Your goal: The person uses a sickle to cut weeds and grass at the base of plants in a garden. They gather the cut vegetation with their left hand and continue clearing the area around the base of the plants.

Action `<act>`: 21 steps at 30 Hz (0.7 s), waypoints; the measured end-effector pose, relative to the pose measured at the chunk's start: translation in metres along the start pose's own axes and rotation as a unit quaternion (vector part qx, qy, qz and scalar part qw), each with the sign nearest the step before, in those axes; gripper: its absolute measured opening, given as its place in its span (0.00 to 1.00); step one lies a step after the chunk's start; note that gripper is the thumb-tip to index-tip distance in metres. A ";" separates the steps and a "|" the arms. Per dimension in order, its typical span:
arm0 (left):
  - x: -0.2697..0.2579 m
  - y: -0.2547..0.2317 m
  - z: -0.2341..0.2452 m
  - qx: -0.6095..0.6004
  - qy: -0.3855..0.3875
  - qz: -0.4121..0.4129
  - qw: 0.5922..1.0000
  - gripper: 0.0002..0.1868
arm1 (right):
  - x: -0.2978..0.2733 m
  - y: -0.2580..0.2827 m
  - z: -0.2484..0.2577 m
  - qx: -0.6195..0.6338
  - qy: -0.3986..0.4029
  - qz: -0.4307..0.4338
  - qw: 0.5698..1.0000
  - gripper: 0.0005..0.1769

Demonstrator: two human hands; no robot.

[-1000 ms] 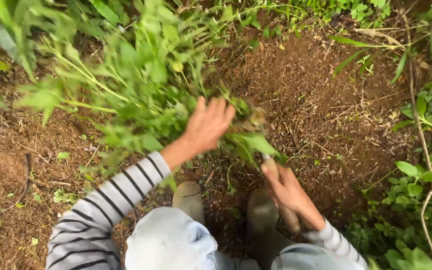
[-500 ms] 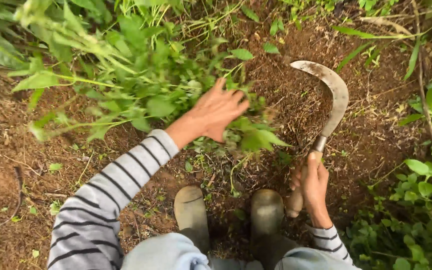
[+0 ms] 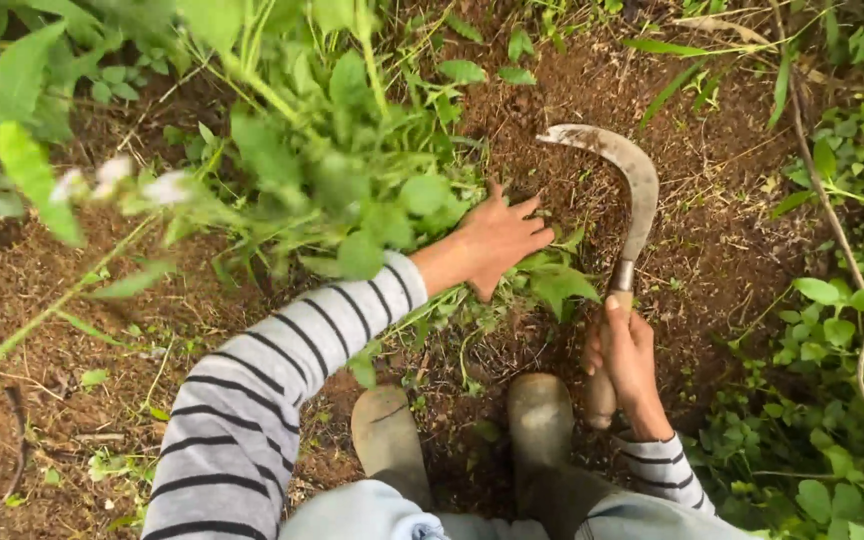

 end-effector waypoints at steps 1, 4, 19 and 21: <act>-0.001 0.003 -0.006 0.003 0.001 0.002 1.000 0.63 | 0.002 -0.001 -0.001 0.003 0.002 0.002 1.000 0.23; 0.000 0.007 -0.014 -0.003 -0.030 0.024 0.999 0.60 | 0.004 -0.008 -0.004 -0.039 0.027 0.022 0.999 0.24; -0.048 0.012 -0.015 0.079 -0.091 0.070 0.990 0.52 | 0.019 0.010 -0.009 -0.048 0.046 0.082 0.994 0.30; -0.062 0.031 -0.007 0.123 -0.116 0.120 0.978 0.52 | 0.045 0.044 -0.045 -0.006 0.079 0.106 0.991 0.28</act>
Point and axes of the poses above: each hand's wrist, its own x-axis towards the middle knuckle, its own z-axis out of the back of the hand, y = z × x, the point moved 6 cm from there along x, towards the middle knuckle, and after that the axes turned 9 degrees about -y, right-handed, at the moved point
